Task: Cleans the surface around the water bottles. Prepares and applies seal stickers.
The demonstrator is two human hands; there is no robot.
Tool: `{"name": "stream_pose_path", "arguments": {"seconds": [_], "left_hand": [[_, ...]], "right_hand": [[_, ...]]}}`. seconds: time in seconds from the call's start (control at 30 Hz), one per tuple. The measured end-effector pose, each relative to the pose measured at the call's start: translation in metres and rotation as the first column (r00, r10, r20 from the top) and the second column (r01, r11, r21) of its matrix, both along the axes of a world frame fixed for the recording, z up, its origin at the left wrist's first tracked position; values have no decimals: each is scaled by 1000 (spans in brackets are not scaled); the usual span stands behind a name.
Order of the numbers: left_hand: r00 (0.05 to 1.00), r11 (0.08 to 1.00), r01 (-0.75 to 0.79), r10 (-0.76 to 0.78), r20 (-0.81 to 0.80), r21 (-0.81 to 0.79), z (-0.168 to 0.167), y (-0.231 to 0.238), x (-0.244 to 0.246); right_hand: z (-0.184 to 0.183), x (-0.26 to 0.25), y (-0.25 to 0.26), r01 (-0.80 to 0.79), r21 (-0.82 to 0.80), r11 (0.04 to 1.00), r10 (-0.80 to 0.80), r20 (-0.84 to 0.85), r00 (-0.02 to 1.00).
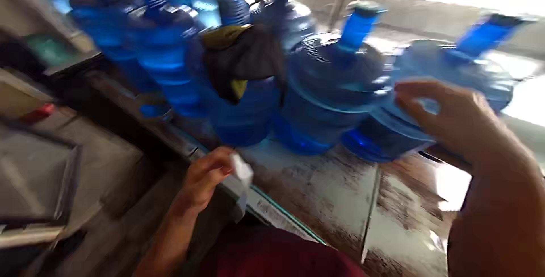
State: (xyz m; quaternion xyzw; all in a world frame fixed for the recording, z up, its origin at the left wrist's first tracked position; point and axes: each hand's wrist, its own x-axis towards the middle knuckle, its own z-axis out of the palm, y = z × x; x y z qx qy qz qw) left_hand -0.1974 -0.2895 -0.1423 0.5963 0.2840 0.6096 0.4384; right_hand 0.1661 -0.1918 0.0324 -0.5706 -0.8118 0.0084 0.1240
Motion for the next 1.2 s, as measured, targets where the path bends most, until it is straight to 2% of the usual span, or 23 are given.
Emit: {"name": "stream_pose_path", "arguments": {"seconds": [0.03,0.07,0.13,0.2,0.27,0.33,0.4,0.43,0.47,0.57,0.63,0.7,0.77,0.83,0.93,1.07,1.13,1.2], "left_hand": [[999,999,33,-33,10,-7,3,-3,2],[996,997,78,-78,40,-12,6,-6,3],[979,988,157,-155,132,-5,13,-14,6],[956,984,180,-177,235,6,21,-24,3],[929,985,169,-169,331,28,24,-35,-11],[899,993,115,-106,425,4,23,-45,-32],[861,995,52,-5,508,-79,19,-58,-53],[829,992,32,44,557,-126,17,-64,-63],[791,985,20,90,605,-172,14,-71,-73],[726,960,-47,222,651,-275,5,-88,-100],[770,911,-218,380,512,-349,-4,-96,-110],[802,818,-429,540,256,-383,-14,-100,-112],[782,726,-587,623,-19,-358,-28,-96,-107],[769,706,-625,631,-106,-335,-45,-87,-98],[772,697,-608,632,-75,-381,-66,-80,-80],[742,672,-644,666,-83,-365,-81,-91,-57],[752,640,-585,658,-38,-498,-84,-99,-55],[731,586,-460,676,90,-666,-84,-105,-53]], "right_hand": [[-48,1,4,-333,93,938,346,-206,915],[-81,-18,3,-527,55,848,512,-343,788],[-126,-75,-14,-753,-86,653,598,-551,582],[-158,-126,-36,-884,-143,445,551,-734,396],[-185,-161,-56,-959,-183,218,403,-878,259],[-207,-184,-71,-973,-231,-14,250,-943,220],[-222,-201,-82,-944,-297,-144,165,-948,273],[-227,-207,-85,-933,-328,-148,147,-940,307],[-230,-213,-86,-928,-356,-109,143,-930,339],[-232,-229,-75,-904,-379,201,126,-905,407],[-233,-242,-61,-870,-313,380,117,-917,381],[-226,-259,-57,-857,-219,466,125,-943,309],[-222,-279,-61,-864,-126,487,152,-962,226],[-226,-299,-70,-863,-76,499,177,-966,187],[-241,-320,-86,-820,-87,566,219,-943,251],[-259,-335,-107,-782,-178,598,126,-942,310],[-267,-341,-116,-797,-236,556,92,-936,341],[-275,-342,-120,-820,-289,494,125,-910,396]]}}
